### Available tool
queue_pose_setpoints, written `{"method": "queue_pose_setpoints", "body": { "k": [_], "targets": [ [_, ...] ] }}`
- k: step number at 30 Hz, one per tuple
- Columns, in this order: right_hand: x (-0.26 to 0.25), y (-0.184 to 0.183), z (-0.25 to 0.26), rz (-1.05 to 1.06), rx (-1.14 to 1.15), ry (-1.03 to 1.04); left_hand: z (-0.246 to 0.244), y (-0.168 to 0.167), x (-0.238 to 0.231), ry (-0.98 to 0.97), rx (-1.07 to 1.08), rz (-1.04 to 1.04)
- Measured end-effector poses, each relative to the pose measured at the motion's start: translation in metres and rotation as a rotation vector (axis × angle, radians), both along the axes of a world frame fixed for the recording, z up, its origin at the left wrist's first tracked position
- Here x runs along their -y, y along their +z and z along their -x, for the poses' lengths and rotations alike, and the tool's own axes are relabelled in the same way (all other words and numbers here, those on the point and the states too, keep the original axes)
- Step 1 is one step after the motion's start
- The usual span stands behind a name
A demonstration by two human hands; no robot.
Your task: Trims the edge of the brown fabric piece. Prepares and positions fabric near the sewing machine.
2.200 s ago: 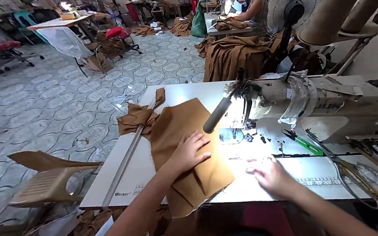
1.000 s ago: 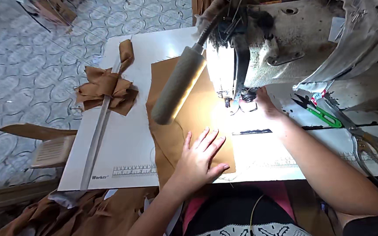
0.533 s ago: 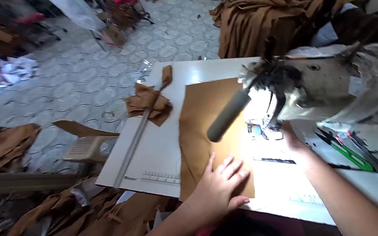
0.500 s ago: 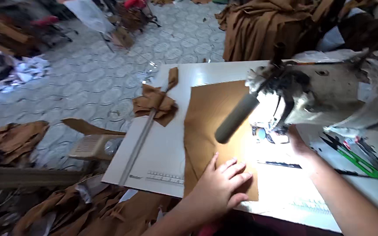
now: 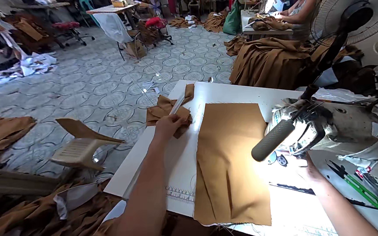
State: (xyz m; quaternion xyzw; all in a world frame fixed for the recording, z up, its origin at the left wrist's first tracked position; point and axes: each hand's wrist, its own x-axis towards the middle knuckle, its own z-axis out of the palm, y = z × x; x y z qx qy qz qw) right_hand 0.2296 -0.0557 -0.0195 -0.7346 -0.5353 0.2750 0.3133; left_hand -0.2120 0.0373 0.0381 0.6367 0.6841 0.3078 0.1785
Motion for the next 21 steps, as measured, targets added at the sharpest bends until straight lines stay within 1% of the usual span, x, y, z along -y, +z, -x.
{"method": "queue_pose_setpoints", "body": {
  "k": [1,2,4,7,9,11,14,16,17,19,20,21],
  "targets": [
    [0.001,-0.001,-0.002,-0.018,0.011,0.009,0.001,0.0,0.001,0.0,0.036,-0.027],
    [0.001,-0.004,-0.004,-0.037,0.014,0.014,0.004,-0.004,0.0,0.041,0.037,-0.073],
    [0.0,-0.008,-0.005,-0.047,0.013,0.012,0.009,-0.014,-0.008,0.137,-0.018,-0.092],
    [-0.003,-0.011,-0.007,-0.051,0.037,0.018,0.0,-0.018,-0.013,0.127,-0.14,0.04],
    [-0.001,-0.003,-0.004,-0.038,0.081,0.044,-0.01,-0.014,-0.012,0.107,-0.209,0.054],
    [0.002,0.006,0.0,-0.012,0.063,0.041,-0.019,-0.011,-0.013,0.076,-0.25,0.077],
    [0.004,0.01,0.002,-0.024,0.069,0.051,-0.023,-0.01,-0.01,0.092,-0.244,0.07],
    [0.004,0.013,0.004,-0.026,0.07,0.052,-0.018,-0.011,-0.007,0.114,-0.166,0.02],
    [0.004,0.013,0.005,-0.01,0.09,0.057,-0.013,-0.013,-0.006,0.134,-0.091,-0.027],
    [0.003,0.015,0.005,0.008,0.127,0.077,-0.003,-0.019,-0.006,0.187,0.1,-0.145],
    [0.004,0.019,0.008,0.011,0.133,0.086,-0.001,-0.019,-0.003,0.183,0.212,-0.215],
    [0.006,0.027,0.012,0.022,0.128,0.097,-0.003,-0.013,0.008,0.129,0.331,-0.287]
  ]
}}
